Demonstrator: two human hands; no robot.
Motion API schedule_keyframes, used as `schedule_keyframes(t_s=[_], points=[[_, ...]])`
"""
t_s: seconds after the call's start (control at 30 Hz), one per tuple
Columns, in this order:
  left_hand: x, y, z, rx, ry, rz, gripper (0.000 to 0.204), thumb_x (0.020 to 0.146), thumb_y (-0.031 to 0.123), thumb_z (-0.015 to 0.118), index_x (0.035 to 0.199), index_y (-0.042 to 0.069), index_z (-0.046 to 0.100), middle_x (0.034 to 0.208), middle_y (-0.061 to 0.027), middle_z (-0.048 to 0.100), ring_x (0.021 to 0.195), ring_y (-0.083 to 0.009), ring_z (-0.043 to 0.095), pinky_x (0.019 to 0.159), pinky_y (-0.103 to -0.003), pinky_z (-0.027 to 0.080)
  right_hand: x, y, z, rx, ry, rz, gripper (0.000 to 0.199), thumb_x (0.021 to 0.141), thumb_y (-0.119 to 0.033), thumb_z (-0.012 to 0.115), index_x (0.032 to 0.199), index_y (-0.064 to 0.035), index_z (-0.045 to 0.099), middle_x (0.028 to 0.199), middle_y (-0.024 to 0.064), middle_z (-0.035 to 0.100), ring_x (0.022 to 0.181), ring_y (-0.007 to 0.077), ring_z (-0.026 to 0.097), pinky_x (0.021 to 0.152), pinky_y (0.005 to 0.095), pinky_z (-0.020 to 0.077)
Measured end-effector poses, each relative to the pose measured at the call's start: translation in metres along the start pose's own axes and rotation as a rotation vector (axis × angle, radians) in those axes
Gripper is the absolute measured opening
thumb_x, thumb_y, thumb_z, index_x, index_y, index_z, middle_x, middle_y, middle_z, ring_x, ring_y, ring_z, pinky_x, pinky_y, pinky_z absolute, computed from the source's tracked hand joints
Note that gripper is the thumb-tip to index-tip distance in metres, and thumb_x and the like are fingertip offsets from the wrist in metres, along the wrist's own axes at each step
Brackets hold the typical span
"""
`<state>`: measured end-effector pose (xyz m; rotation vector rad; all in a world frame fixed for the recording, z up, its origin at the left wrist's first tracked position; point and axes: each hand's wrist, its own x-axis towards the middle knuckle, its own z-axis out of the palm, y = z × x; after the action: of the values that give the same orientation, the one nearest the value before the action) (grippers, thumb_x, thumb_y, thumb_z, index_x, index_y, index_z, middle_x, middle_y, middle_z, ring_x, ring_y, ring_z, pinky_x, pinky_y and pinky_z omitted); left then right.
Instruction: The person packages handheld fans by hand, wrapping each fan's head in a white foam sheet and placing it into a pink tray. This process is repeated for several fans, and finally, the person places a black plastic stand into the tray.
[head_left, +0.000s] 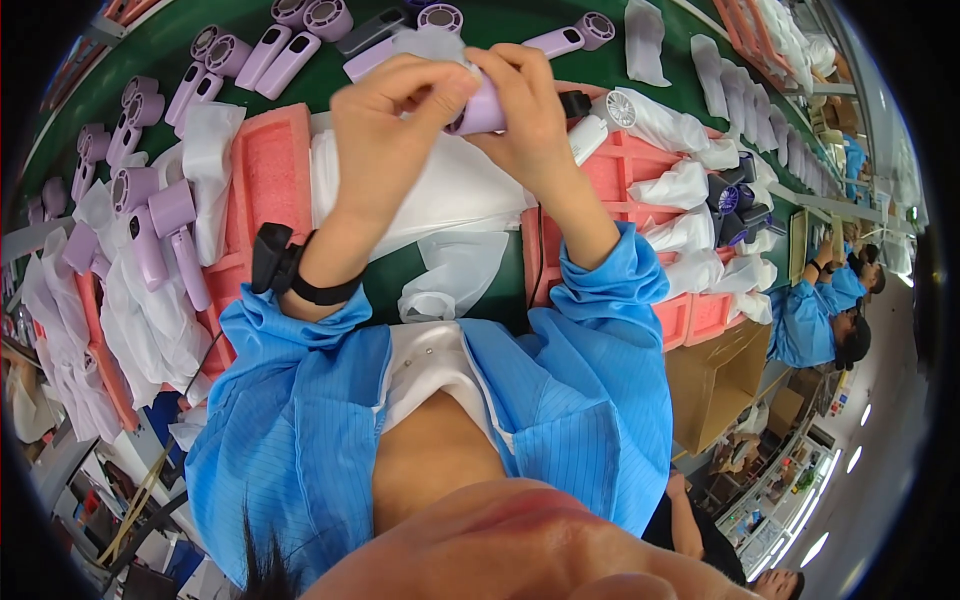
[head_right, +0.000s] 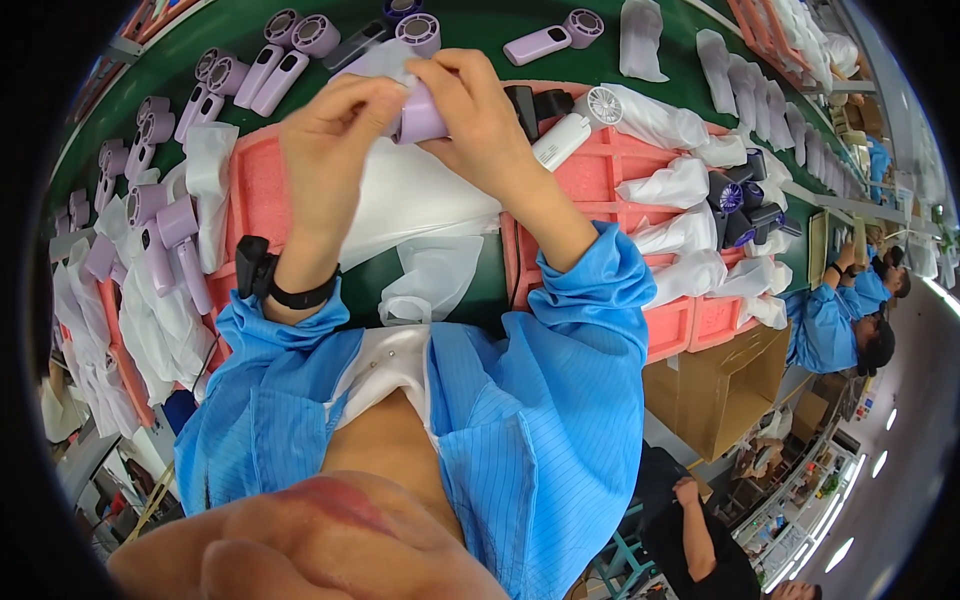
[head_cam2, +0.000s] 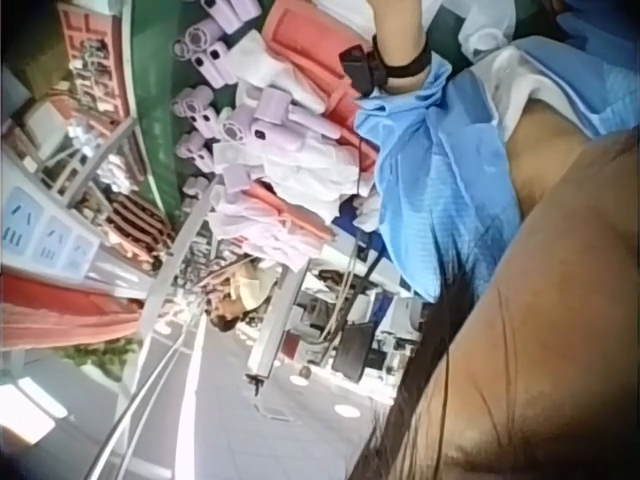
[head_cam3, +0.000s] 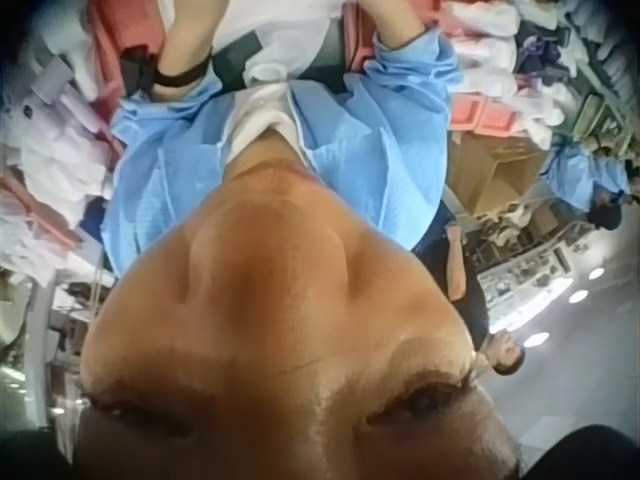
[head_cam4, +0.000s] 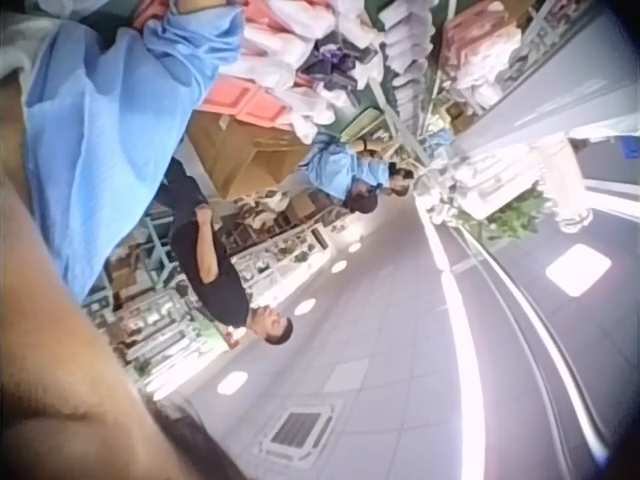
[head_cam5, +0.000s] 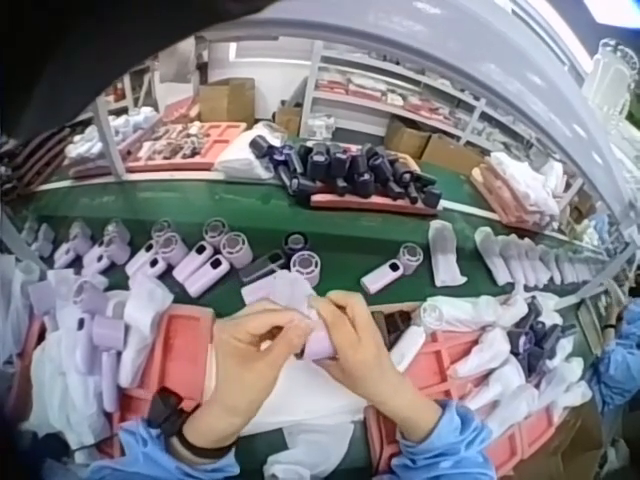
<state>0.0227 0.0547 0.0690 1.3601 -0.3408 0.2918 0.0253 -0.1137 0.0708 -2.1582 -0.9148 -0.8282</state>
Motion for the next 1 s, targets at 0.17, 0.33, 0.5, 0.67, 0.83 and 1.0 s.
schedule_keyframes(t_s=[0.17, 0.33, 0.5, 0.67, 0.83, 1.0], points=[[-0.016, 0.012, 0.020, 0.169, -0.010, 0.136, 0.015, 0.076, 0.001, 0.071, 0.091, 0.003, 0.072, 0.080, -0.0042, 0.065, 0.067, -0.0133, 0.058, 0.059, -0.023, 0.046, 0.000, -0.010, -0.003, -0.146, -0.031, 0.131, 0.077, 0.054, -0.005, 0.083, 0.125, -0.0012, 0.053, 0.106, 0.0142, 0.052, 0.091, 0.0293, 0.056, 0.072, 0.0326, 0.0500], [-0.027, 0.012, 0.032, 0.390, -0.068, 0.402, 0.029, 0.069, -0.002, 0.071, 0.097, 0.007, 0.071, 0.084, -0.0061, 0.063, 0.072, -0.0205, 0.060, 0.061, -0.027, 0.049, 0.001, -0.010, -0.013, -0.142, -0.070, 0.212, 0.074, 0.059, 0.001, 0.077, 0.127, 0.0014, 0.049, 0.105, 0.0144, 0.051, 0.092, 0.0299, 0.056, 0.068, 0.0339, 0.0504], [-0.014, 0.034, 0.028, 0.551, -0.130, 0.145, 0.050, 0.066, 0.001, 0.074, 0.114, 0.011, 0.063, 0.102, -0.0077, 0.060, 0.091, -0.0246, 0.060, 0.069, -0.030, 0.050, -0.001, -0.005, -0.017, 0.075, 0.064, 0.564, 0.074, 0.067, -0.002, 0.075, 0.134, -0.0025, 0.043, 0.114, 0.0112, 0.054, 0.096, 0.0199, 0.058, 0.080, 0.0282, 0.0479], [0.001, 0.010, 0.013, 0.525, -0.121, 0.424, 0.054, 0.069, 0.006, 0.076, 0.119, 0.011, 0.057, 0.115, -0.0079, 0.056, 0.101, -0.0234, 0.058, 0.077, -0.031, 0.049, 0.001, -0.025, -0.025, 0.852, -0.067, 0.563, 0.071, 0.070, -0.004, 0.074, 0.133, -0.0037, 0.041, 0.115, 0.0098, 0.056, 0.098, 0.0179, 0.058, 0.081, 0.0289, 0.0479], [0.004, 0.013, 0.001, -0.166, -0.213, 0.104, 0.048, 0.071, 0.011, 0.080, 0.114, 0.010, 0.059, 0.118, -0.0076, 0.054, 0.100, -0.0212, 0.057, 0.084, -0.030, 0.046, -0.004, 0.001, -0.019, 0.314, -0.139, 0.263, 0.065, 0.063, -0.004, 0.075, 0.122, -0.0005, 0.049, 0.112, 0.0134, 0.056, 0.102, 0.0261, 0.059, 0.071, 0.0339, 0.0510], [-0.005, 0.018, 0.014, 0.116, 0.114, 0.217, 0.042, 0.069, 0.014, 0.082, 0.106, 0.009, 0.063, 0.119, -0.0064, 0.054, 0.106, -0.0206, 0.053, 0.087, -0.030, 0.043, -0.010, -0.003, -0.016, -0.130, -0.126, 0.300, 0.048, 0.065, -0.004, 0.074, 0.108, 0.0014, 0.052, 0.100, 0.0147, 0.062, 0.088, 0.0324, 0.063, 0.069, 0.0329, 0.0512]])
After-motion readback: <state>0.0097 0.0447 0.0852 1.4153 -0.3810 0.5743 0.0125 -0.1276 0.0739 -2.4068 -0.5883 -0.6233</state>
